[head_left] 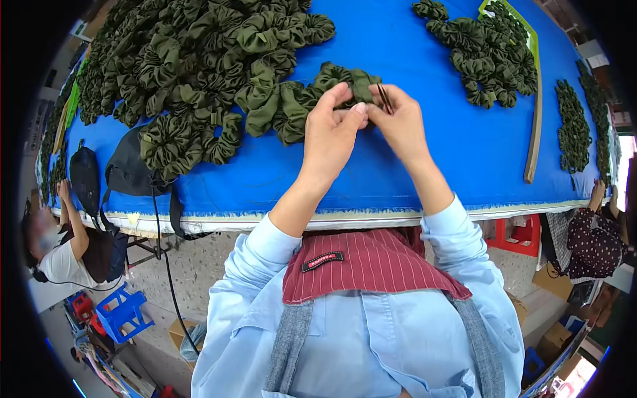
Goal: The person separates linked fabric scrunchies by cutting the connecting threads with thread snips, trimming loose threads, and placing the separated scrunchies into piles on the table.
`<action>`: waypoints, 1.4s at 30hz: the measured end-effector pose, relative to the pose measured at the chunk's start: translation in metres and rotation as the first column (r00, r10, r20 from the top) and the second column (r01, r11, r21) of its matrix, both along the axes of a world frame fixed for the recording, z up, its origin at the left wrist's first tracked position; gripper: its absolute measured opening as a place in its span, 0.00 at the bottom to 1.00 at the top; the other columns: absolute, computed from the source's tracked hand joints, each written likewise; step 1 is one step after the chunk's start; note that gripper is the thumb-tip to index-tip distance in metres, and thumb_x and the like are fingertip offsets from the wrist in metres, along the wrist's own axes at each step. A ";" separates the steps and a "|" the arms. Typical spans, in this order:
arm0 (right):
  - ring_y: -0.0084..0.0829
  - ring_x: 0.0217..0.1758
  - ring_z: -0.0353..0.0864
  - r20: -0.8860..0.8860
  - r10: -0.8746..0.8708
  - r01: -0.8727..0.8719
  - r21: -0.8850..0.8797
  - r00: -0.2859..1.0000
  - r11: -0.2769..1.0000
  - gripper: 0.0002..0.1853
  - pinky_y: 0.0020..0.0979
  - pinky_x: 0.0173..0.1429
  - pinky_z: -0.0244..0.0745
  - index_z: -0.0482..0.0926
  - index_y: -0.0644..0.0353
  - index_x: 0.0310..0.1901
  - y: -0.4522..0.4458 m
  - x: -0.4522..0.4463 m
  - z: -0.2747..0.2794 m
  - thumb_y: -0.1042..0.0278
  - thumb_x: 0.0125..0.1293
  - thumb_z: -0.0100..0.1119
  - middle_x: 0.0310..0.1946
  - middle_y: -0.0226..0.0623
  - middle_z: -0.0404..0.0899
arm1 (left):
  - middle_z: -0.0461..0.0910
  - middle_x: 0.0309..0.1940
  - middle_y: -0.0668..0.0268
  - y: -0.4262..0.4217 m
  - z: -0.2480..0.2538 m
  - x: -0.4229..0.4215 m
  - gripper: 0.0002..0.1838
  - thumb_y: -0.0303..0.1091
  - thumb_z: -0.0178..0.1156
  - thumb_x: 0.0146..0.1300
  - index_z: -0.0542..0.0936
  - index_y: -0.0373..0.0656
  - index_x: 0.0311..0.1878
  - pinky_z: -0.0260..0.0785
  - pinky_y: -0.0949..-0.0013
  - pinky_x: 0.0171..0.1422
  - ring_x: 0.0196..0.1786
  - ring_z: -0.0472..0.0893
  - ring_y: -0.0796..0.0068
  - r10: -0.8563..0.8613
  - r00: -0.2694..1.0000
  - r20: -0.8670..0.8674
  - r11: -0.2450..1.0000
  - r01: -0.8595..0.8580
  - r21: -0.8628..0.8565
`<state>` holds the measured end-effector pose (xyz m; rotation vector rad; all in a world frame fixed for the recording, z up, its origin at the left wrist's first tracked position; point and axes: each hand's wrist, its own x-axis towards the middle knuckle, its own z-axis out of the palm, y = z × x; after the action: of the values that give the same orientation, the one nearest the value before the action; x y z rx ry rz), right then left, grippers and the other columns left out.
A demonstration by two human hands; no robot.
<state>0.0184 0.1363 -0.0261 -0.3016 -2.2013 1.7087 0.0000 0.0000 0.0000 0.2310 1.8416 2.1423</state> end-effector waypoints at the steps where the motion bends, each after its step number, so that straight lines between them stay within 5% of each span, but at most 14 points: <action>1: 0.18 0.28 0.72 0.006 -0.030 0.030 -0.015 1.000 0.999 0.16 0.18 0.33 0.68 0.77 0.62 0.46 -0.011 0.010 0.004 0.79 0.53 0.61 0.31 0.31 0.78 | 0.71 0.53 0.54 -0.008 -0.001 0.004 0.25 0.27 0.58 0.63 0.66 0.31 0.61 0.71 0.76 0.49 0.42 0.78 0.74 -0.024 0.998 0.050 0.999 0.022 0.029; 4: 0.17 0.25 0.68 0.029 -0.099 0.103 -0.249 0.995 0.963 0.16 0.17 0.30 0.65 0.77 0.62 0.46 -0.039 0.057 0.000 0.82 0.53 0.60 0.31 0.29 0.77 | 0.74 0.44 0.57 -0.025 -0.007 0.022 0.25 0.25 0.60 0.61 0.66 0.31 0.60 0.70 0.80 0.40 0.35 0.76 0.78 -0.126 0.962 0.242 0.984 0.091 0.151; 15: 0.14 0.26 0.62 -0.060 0.013 -0.023 -0.184 0.998 0.983 0.19 0.16 0.29 0.60 0.76 0.60 0.47 -0.070 0.110 -0.012 0.86 0.53 0.58 0.36 0.26 0.73 | 0.74 0.36 0.66 -0.067 -0.010 0.058 0.10 0.21 0.61 0.58 0.78 0.34 0.44 0.67 0.82 0.34 0.31 0.74 0.81 -0.100 0.979 0.180 0.992 0.111 -0.056; 19: 0.14 0.26 0.62 -0.067 0.015 -0.029 -0.217 0.998 0.976 0.18 0.15 0.29 0.59 0.76 0.60 0.47 -0.071 0.110 -0.017 0.86 0.53 0.58 0.38 0.26 0.73 | 0.75 0.40 0.63 -0.073 -0.007 0.053 0.05 0.21 0.58 0.60 0.78 0.34 0.40 0.66 0.82 0.35 0.30 0.73 0.80 -0.258 0.874 -0.411 0.867 0.022 -0.498; 20: 0.14 0.26 0.62 -0.065 0.016 -0.030 -0.219 0.998 0.975 0.18 0.15 0.29 0.59 0.76 0.60 0.47 -0.071 0.110 -0.017 0.86 0.53 0.58 0.38 0.26 0.73 | 0.75 0.40 0.63 -0.073 -0.006 0.054 0.05 0.21 0.58 0.60 0.78 0.34 0.40 0.66 0.82 0.35 0.30 0.73 0.80 -0.258 0.875 -0.409 0.866 0.022 -0.500; 24: 0.15 0.26 0.62 -0.036 0.029 -0.036 -0.216 0.999 0.976 0.17 0.16 0.30 0.59 0.76 0.61 0.47 -0.071 0.109 -0.012 0.84 0.55 0.57 0.37 0.27 0.73 | 0.72 0.45 0.63 -0.069 0.000 0.058 0.02 0.23 0.58 0.61 0.76 0.35 0.36 0.71 0.80 0.35 0.34 0.79 0.75 -0.098 0.995 0.014 0.984 0.099 -0.147; 30: 0.19 0.26 0.64 0.089 0.144 -0.115 -0.270 0.986 0.956 0.16 0.19 0.30 0.62 0.76 0.64 0.47 -0.065 0.107 0.000 0.83 0.55 0.56 0.37 0.31 0.74 | 0.71 0.51 0.59 -0.071 0.007 0.061 0.04 0.25 0.57 0.64 0.75 0.34 0.38 0.77 0.74 0.43 0.42 0.82 0.67 -0.201 0.876 0.438 0.940 0.046 0.339; 36: 0.22 0.26 0.67 0.075 0.120 -0.129 0.131 0.990 0.983 0.16 0.21 0.30 0.63 0.76 0.66 0.48 -0.047 0.102 0.017 0.78 0.56 0.60 0.34 0.33 0.73 | 0.68 0.55 0.54 -0.069 0.008 0.064 0.06 0.27 0.57 0.64 0.74 0.34 0.40 0.77 0.69 0.52 0.46 0.81 0.61 -0.191 0.906 0.378 0.931 0.045 0.362; 39: 0.24 0.25 0.68 -0.038 0.109 -0.079 0.467 0.993 0.881 0.17 0.22 0.29 0.64 0.76 0.66 0.48 -0.040 0.103 0.022 0.74 0.55 0.63 0.31 0.33 0.73 | 0.66 0.57 0.52 -0.068 0.011 0.066 0.06 0.26 0.57 0.64 0.74 0.34 0.40 0.76 0.69 0.53 0.45 0.82 0.62 -0.145 0.933 0.328 0.960 0.052 0.277; 42: 0.25 0.26 0.70 -0.100 0.147 -0.057 0.607 0.984 0.792 0.19 0.23 0.30 0.66 0.77 0.66 0.49 -0.038 0.102 0.028 0.74 0.53 0.64 0.32 0.34 0.74 | 0.66 0.57 0.51 -0.067 0.011 0.068 0.06 0.26 0.57 0.64 0.74 0.33 0.40 0.76 0.70 0.53 0.44 0.82 0.63 -0.136 0.937 0.320 0.968 0.058 0.242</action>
<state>0.1204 0.0985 0.0015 0.1055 -2.5382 0.9372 0.0679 -0.0668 0.0110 0.0040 1.3669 2.1653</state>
